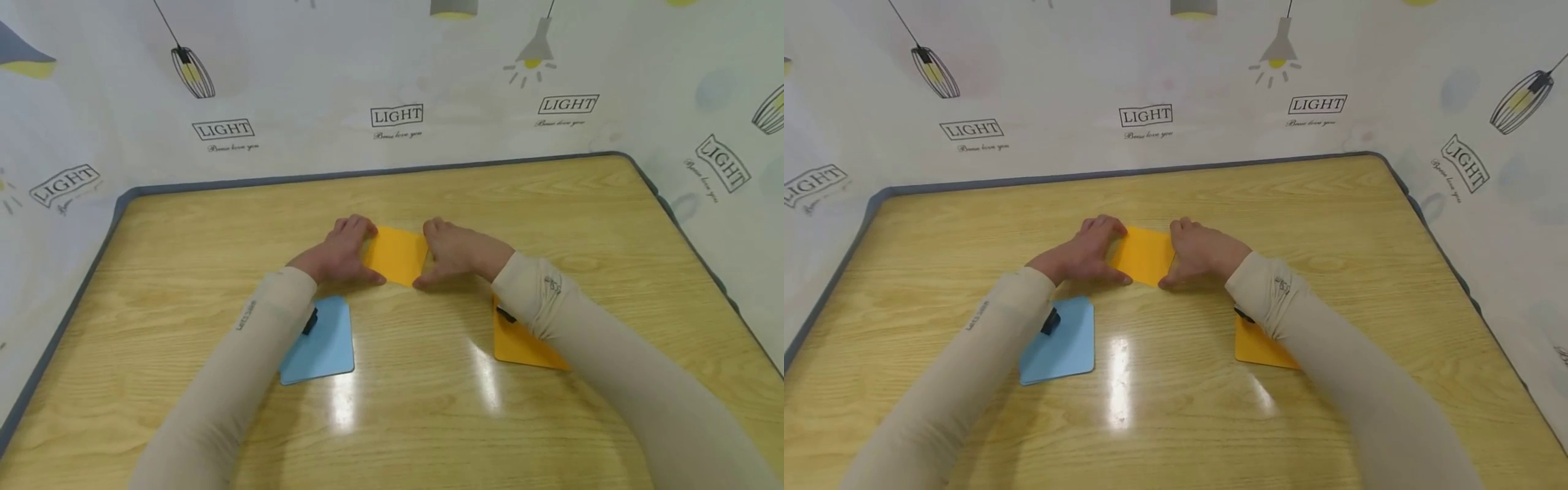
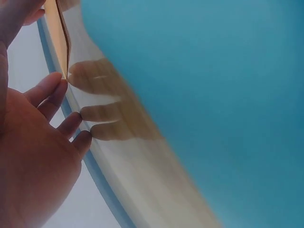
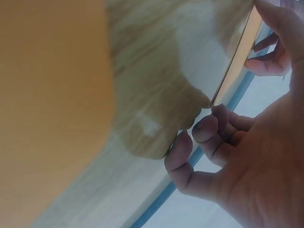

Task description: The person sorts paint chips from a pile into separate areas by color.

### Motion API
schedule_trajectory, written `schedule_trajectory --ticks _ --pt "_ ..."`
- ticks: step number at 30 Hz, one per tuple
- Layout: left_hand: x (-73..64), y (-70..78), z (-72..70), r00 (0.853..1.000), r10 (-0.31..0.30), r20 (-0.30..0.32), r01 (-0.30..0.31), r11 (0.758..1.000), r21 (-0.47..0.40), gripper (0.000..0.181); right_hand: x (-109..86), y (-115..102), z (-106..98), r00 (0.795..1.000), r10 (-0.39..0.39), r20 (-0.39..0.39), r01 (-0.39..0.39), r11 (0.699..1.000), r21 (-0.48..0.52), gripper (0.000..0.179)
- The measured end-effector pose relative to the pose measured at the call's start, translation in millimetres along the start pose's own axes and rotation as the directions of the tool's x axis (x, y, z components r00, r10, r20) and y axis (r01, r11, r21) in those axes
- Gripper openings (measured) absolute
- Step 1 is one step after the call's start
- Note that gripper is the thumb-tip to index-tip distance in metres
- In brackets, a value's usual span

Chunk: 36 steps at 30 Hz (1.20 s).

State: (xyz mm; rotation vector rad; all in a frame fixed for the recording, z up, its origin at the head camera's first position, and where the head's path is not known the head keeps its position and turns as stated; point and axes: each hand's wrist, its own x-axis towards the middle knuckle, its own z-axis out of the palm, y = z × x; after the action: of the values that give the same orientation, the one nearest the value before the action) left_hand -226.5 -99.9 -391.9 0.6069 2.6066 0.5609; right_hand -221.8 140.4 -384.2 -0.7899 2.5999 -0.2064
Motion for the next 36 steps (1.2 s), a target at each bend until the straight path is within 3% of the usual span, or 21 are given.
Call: schedule_trajectory --ticks 8,14,20,23,30,36 --pt "-1.2 -0.7 0.3 1.0 0.022 0.012 -0.022 0.999 0.049 0.091 0.8 -1.1 2.2 1.0 -0.009 -0.012 0.009 1.0 -0.004 0.098" --pt "-1.5 3.8 1.5 0.999 0.04 -0.014 -0.039 0.996 0.079 0.081 2.6 -8.4 3.8 1.0 0.02 -0.02 -0.02 0.999 -0.028 0.106" --pt "-1.4 10.6 4.9 1.0 0.01 -0.007 -0.008 0.988 0.156 0.076 5.7 -7.8 2.6 0.999 0.045 0.012 -0.045 0.998 -0.036 0.106" --pt "-1.8 10.1 5.7 1.0 0.011 -0.001 -0.011 0.99 0.144 0.081 4.4 -3.9 1.5 0.999 0.032 0.027 -0.032 0.999 0.002 0.107" --pt "-1.4 2.6 3.8 0.999 0.021 0.034 -0.023 0.997 0.07 0.112 0.0 7.0 -3.4 1.0 0.006 0.026 -0.01 0.981 0.192 0.103" --pt "-2.7 0.8 1.6 0.999 0.025 0.023 -0.026 0.999 0.037 0.116 -2.5 7.0 -3.3 0.999 -0.047 0.013 0.044 0.976 0.213 0.101"
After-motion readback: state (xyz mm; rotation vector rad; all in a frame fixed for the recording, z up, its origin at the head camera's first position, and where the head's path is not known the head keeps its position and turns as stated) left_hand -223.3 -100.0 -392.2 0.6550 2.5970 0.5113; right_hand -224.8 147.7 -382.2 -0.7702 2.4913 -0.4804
